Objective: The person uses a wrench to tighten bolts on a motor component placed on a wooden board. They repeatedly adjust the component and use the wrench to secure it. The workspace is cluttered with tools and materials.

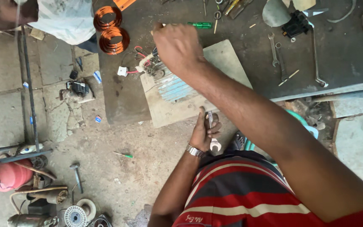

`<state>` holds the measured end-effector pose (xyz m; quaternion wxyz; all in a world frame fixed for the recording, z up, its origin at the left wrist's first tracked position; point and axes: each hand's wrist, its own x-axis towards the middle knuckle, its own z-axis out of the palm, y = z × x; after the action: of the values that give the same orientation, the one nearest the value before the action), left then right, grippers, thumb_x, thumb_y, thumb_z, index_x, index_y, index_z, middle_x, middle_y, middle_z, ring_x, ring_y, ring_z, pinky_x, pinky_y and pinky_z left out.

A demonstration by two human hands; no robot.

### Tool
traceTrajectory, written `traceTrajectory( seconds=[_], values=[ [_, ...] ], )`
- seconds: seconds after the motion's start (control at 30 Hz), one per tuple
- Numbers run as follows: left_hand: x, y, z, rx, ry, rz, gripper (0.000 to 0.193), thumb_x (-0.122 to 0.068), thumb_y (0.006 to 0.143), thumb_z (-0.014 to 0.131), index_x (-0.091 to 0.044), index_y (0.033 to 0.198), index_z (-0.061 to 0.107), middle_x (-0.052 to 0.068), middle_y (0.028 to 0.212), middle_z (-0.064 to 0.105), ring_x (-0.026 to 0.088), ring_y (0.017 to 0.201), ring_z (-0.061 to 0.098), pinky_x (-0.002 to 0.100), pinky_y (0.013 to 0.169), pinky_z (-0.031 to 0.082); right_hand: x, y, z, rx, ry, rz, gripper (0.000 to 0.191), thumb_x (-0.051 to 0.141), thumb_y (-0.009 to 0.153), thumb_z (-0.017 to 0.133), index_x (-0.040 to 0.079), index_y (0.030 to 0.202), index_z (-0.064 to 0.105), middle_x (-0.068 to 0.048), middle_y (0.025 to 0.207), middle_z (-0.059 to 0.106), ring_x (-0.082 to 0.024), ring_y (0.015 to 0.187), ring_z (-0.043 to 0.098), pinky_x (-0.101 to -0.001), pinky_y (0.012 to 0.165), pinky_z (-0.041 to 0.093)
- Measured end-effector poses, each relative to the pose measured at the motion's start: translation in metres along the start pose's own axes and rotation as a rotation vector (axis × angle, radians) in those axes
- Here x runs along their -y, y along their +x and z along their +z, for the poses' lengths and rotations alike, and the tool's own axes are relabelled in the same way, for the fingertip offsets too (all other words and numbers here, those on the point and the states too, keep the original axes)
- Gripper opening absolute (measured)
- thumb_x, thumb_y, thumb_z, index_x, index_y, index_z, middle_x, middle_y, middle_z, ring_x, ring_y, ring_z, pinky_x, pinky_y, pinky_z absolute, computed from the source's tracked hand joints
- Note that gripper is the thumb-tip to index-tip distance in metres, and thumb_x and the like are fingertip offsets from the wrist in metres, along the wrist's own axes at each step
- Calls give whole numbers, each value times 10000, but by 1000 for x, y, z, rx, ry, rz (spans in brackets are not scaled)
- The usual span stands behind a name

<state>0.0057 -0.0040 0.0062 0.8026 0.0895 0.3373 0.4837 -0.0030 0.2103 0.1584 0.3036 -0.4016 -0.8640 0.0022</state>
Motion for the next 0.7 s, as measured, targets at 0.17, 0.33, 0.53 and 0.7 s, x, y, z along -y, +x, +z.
traceTrajectory(
  seconds=[0.17,0.33,0.53,0.7],
  values=[
    [3,-3,-4,-17,84,34,627,-705,1016,407,-137,764,490,-88,610,329,34,501,241,204,454,198,7,-10,-5,70,-48,13,110,26,792,639,86,781,732,-154,733,721,-309,679,740,-454,549,557],
    [-6,6,7,23,59,40,617,-689,1031,425,-134,769,487,-90,629,362,28,500,250,198,453,208,0,-7,-19,37,-18,21,66,25,808,684,65,817,736,-180,762,719,-334,698,736,-467,564,557],
    [-21,12,26,-76,32,43,595,-651,1020,468,-90,846,565,-45,723,502,40,525,303,203,452,231,-17,9,-33,22,-21,39,109,5,757,694,77,816,749,-188,772,717,-359,728,728,-482,608,561],
    [-28,20,30,-165,-72,44,550,-584,1007,517,-47,1051,630,9,842,662,73,613,517,196,446,310,-20,15,-32,-3,-90,75,161,-24,644,709,52,779,749,-187,782,717,-351,736,723,-470,609,561]
  ],
)
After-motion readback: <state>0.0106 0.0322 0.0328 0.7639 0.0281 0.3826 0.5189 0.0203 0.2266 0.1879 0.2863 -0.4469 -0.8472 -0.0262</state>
